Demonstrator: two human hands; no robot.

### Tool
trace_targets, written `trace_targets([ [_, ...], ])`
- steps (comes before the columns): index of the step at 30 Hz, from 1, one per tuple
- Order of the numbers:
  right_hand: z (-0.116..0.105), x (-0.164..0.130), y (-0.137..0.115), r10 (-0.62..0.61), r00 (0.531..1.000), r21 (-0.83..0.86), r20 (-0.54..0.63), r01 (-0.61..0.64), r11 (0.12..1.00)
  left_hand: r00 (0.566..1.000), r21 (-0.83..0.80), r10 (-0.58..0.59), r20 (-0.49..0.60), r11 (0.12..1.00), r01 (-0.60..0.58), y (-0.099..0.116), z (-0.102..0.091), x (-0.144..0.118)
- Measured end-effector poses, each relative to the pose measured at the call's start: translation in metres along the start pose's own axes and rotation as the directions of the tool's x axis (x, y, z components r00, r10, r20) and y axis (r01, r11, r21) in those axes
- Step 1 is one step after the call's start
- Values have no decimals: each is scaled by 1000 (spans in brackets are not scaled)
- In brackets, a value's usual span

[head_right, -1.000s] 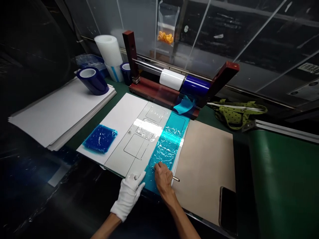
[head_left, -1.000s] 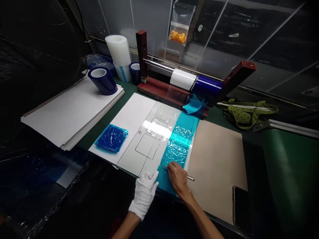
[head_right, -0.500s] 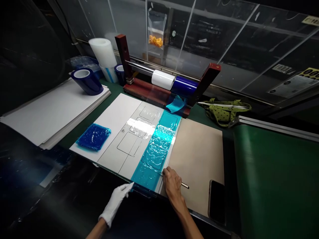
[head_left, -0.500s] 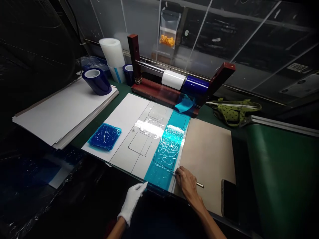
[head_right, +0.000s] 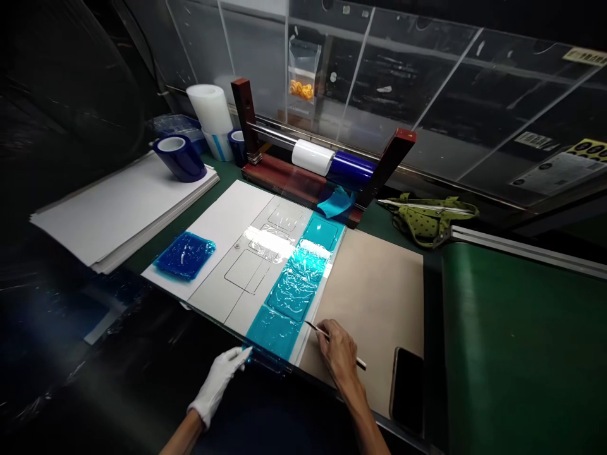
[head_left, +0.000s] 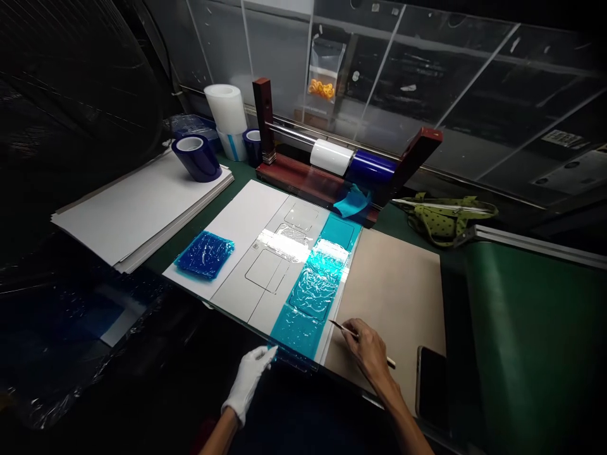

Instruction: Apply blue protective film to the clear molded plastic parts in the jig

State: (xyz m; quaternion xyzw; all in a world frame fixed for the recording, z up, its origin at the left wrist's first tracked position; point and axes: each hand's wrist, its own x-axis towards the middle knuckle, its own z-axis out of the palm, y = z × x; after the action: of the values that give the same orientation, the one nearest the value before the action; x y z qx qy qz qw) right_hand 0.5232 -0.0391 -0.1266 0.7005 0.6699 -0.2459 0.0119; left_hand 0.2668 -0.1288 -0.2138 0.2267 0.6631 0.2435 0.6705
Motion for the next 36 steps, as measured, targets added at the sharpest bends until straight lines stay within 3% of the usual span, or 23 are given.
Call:
trace_targets([
  [3, 7, 25, -21, -73, 997, 142, 32, 68, 988, 1000, 6, -5, 17, 1000, 5, 1, -1, 3],
  [8, 25, 66, -49, -109, 990, 104, 88, 100, 990, 999, 17, 54, -4, 998, -54, 0, 2, 3],
  [13, 30, 74, -50, -65, 992, 45, 109, 60, 997, 999, 12, 25, 26, 1000, -26, -15, -2, -14],
  [16, 31, 74, -48, -55, 991, 30, 124, 52, 998, 1000, 2, 9, -2, 1000, -9, -22, -17, -25],
  [18, 30, 73, -48, -53, 990, 30, 132, 50, 998, 998, 0, 21, -54, 1000, -21, -17, -38, -28],
  [21, 28, 69, -52, -48, 991, 40, 125, 43, 998, 981, 24, 75, -178, 997, -72, 7, -86, -21],
  [25, 22, 54, -60, -17, 996, 116, 90, 6, 993, 903, 118, 198, -381, 979, -165, 54, -170, 9],
  [29, 21, 40, -68, 40, 997, 199, 69, -53, 979, 841, 166, 258, -475, 965, -203, 94, -238, 48],
  [32, 24, 34, -75, 72, 997, 195, 42, -79, 978, 829, 169, 296, -474, 955, -245, 115, -263, 70],
  [36, 26, 31, -84, 87, 996, 184, 10, -87, 979, 839, 183, 334, -429, 942, -282, 129, -274, 89],
])
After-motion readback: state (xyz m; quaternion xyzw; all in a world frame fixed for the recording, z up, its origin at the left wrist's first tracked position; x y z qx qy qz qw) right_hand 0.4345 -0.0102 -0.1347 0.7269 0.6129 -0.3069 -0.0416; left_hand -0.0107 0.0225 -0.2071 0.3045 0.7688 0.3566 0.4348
